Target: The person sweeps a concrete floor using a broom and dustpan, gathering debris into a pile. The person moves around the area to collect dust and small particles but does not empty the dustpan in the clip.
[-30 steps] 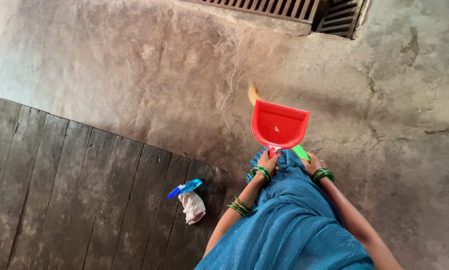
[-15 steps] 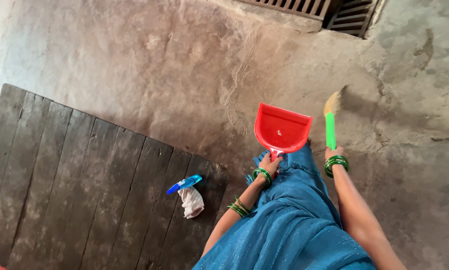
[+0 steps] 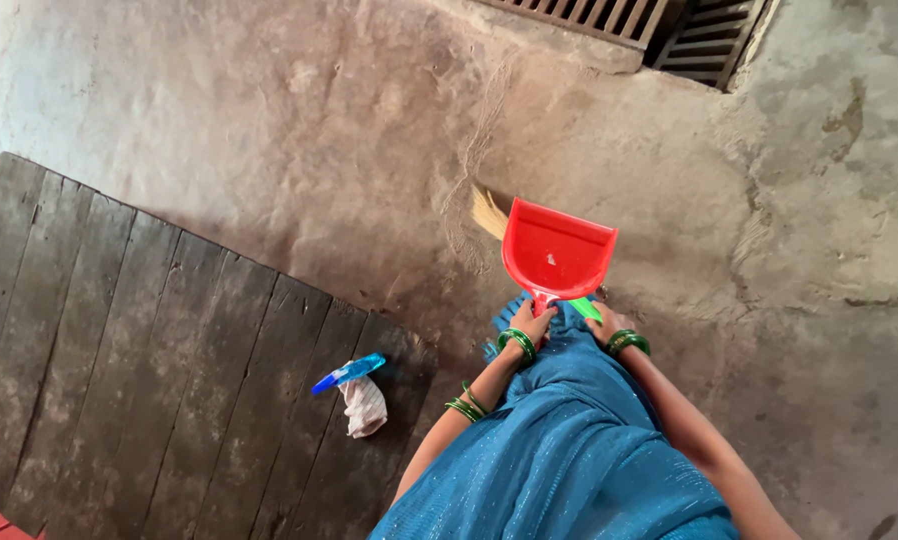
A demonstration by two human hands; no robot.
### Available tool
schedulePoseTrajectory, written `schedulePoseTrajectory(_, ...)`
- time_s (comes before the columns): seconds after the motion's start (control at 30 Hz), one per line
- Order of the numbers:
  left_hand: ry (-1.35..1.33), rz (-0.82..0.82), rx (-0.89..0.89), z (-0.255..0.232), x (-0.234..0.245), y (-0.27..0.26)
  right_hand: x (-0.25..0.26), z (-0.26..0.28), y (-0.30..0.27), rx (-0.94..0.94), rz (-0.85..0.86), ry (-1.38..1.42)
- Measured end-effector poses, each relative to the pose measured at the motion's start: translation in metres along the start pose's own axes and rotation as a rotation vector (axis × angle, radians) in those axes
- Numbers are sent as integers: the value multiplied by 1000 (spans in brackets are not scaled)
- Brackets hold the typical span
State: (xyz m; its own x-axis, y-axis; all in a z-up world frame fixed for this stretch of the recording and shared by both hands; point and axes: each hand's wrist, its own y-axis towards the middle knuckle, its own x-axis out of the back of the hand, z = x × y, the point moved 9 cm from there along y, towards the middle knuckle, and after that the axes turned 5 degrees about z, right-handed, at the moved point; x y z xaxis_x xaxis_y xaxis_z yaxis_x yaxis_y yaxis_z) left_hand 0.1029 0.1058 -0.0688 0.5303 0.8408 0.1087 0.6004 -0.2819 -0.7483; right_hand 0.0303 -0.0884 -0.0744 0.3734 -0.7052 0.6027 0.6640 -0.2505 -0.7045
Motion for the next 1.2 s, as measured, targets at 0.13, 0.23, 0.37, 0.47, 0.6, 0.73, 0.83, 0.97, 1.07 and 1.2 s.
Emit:
schedulePoseTrajectory(0.13, 12, 11, -2, -25, -17, 17, 62, -17, -14, -20, -168, 79)
schedulePoseTrajectory(0.23, 22, 25, -11, -40, -28, 28, 99, -41, -13, -144, -300, 150)
schedulePoseTrajectory(0.37, 35, 34, 4, -48, -40, 38, 149, -78, -1, -263, -472, 369)
schedulePoseTrajectory(0.47, 68, 7, 30, -47, -33, 39, 170, -106, 22, -412, -512, 478)
schedulePoseTrajectory(0.6, -16, -69, 39, -45, -18, 36, 165, -121, 72, -381, -451, 397)
schedulePoseTrajectory(0.73, -60, -158, 80, -45, -5, 35, 137, -110, 132, -176, -371, 244)
schedulePoseTrajectory(0.83, -81, -185, 90, -48, -5, 36, 88, -79, 163, -24, -161, 207)
schedulePoseTrajectory(0.97, -87, -195, 49, -60, -16, 40, 47, -20, 164, 246, 52, 32)
schedulePoseTrajectory(1.07, -96, -183, 20, -72, -27, 46, 61, -3, 140, 330, -28, -94)
schedulePoseTrajectory(1.2, -87, -145, 37, -83, -46, 58, 104, -14, 97, 348, -100, -53)
